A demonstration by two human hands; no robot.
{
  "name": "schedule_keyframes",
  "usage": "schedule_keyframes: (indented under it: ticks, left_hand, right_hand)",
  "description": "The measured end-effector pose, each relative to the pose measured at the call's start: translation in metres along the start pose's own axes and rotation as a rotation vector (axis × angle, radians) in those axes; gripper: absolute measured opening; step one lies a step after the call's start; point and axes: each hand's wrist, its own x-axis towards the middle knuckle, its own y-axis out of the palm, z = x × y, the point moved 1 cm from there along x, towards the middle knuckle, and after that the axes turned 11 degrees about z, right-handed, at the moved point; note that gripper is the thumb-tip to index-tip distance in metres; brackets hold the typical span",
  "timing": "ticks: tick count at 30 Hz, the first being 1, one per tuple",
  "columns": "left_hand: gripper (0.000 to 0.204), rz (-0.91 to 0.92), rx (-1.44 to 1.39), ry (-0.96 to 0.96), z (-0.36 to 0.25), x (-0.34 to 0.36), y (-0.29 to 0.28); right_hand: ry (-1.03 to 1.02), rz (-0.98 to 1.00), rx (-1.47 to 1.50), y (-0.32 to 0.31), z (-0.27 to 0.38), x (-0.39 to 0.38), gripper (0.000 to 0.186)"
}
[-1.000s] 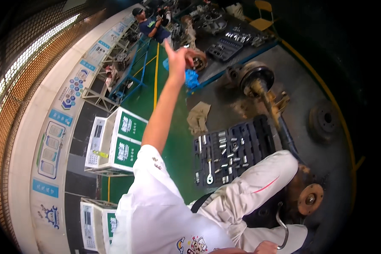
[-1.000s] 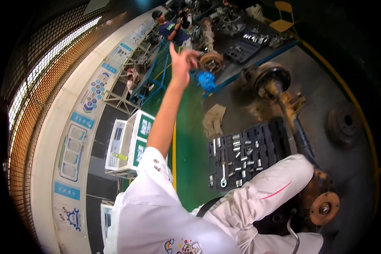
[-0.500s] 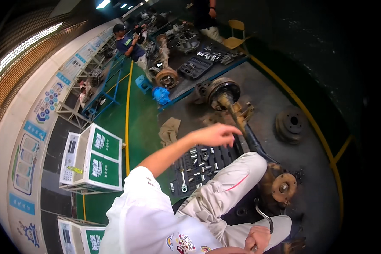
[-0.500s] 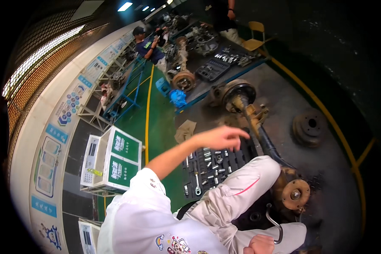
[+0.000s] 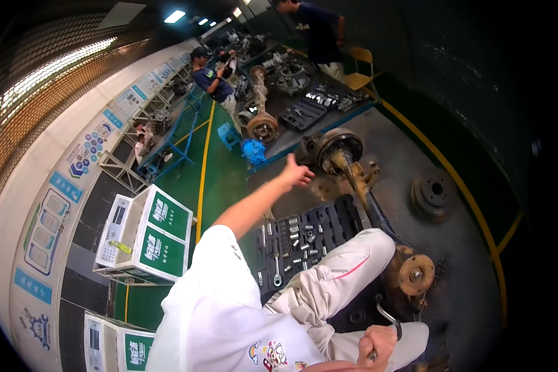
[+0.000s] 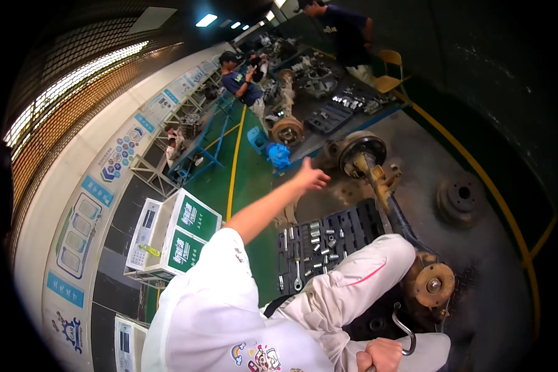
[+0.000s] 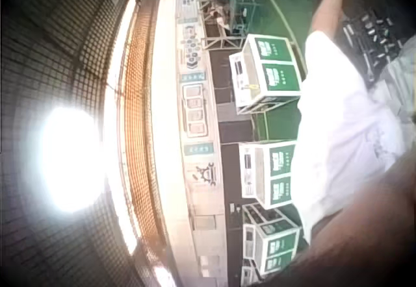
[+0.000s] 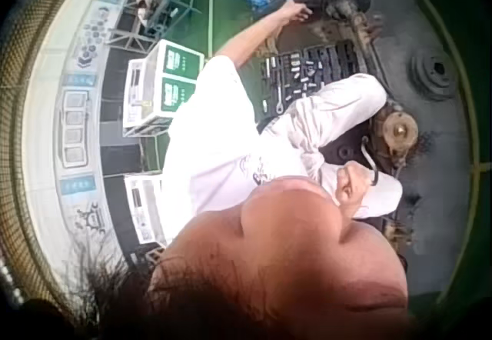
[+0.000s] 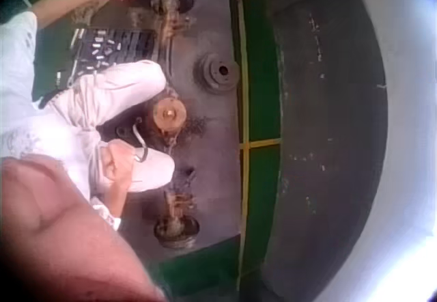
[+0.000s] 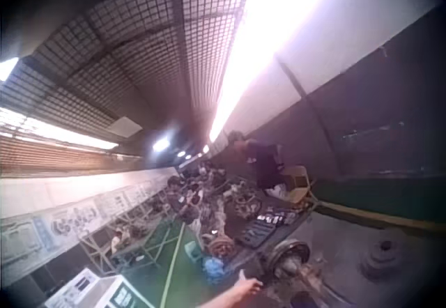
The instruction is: The person loosens bolts on an axle assembly using a ratchet wrench. Then, the person selects a socket and a speeder handle from a tool set and uses them to loosen fasteners on the assembly.
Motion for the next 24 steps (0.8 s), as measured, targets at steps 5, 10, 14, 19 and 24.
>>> schedule_keyframes:
  ticks: [5, 10, 14, 19, 24]
  left_hand:
    - [0.114, -0.414, 0.059, 0.231, -0.102, -0.019, -0.168]
    - [0.059, -0.090, 0.418, 0.287, -0.209, -0.073, -0.158]
    - [0.047, 0.514, 0.756, 0.239, -0.174, -0.091, -0.026]
    - [0.046, 0.830, 1.169, 1.189, -0.082, -0.134, 0.155]
    - [0.055, 1.341, 0.622, 1.531, -0.021, -0.176, 0.289]
  right_hand:
    - [-0.048, 0.075, 0.039, -0.005, -0.012, -0.002, 0.024]
    - [-0.039, -0.005, -0.010, -0.008, -0.008, -0.009, 0.022]
    - [0.004, 0.180, -0.051, -0.008, -0.014, -0.003, 0.021]
    - [-0.034, 0.113, -0.113, 0.019, -0.001, 0.020, 0.018]
    - [0.028, 0.367, -0.087, 0.025, -0.015, 0.035, 0.039]
